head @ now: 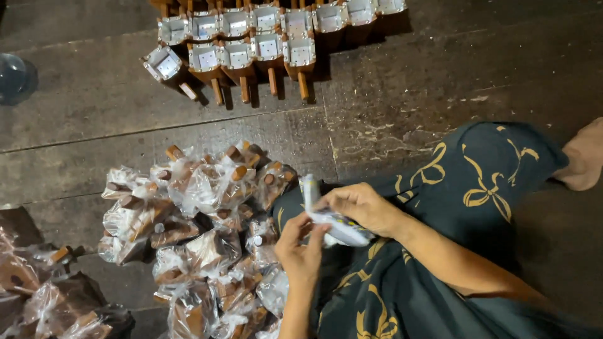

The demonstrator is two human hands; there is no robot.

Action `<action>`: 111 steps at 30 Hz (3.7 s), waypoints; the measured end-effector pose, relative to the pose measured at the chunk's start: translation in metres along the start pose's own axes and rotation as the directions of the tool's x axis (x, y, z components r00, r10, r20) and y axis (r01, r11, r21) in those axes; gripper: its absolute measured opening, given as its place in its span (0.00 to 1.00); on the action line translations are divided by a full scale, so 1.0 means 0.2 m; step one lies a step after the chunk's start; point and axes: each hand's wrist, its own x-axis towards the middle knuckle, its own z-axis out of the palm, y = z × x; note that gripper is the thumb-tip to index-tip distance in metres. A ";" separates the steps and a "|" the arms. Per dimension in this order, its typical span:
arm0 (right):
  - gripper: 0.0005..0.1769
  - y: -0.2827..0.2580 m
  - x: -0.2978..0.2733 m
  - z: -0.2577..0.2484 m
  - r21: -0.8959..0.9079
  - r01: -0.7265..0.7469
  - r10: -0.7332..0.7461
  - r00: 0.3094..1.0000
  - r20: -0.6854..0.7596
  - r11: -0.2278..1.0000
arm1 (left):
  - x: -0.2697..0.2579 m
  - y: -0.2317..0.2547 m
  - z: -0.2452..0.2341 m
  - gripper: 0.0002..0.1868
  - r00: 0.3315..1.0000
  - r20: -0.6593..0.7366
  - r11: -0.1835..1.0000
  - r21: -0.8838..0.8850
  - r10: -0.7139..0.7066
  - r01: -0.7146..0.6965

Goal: The person packages components by placing them into plastic bags, sealing the bags by hand, and then placing them into larger white pouches.

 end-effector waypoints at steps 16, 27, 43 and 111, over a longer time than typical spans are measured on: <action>0.06 -0.20 -0.10 -0.08 -0.459 0.223 -0.300 0.949 -0.100 0.860 | 0.28 0.27 -0.06 0.08 0.798 0.466 0.827 0.212 0.382 -0.520; 0.04 -0.47 -0.03 -0.76 -0.639 0.259 -0.308 0.951 0.036 0.724 | 0.76 0.27 0.07 0.06 0.742 0.549 0.741 0.297 0.384 -0.602; 0.07 -0.35 0.48 -0.75 -0.653 0.584 -0.644 0.742 0.188 0.482 | 0.73 0.00 0.43 0.04 0.982 -0.080 0.915 0.383 0.172 -0.129; 0.06 0.44 0.29 -1.20 -0.879 0.384 -0.602 0.784 0.148 0.284 | 0.37 -0.48 1.11 0.41 0.959 0.280 0.849 0.517 -0.047 -0.109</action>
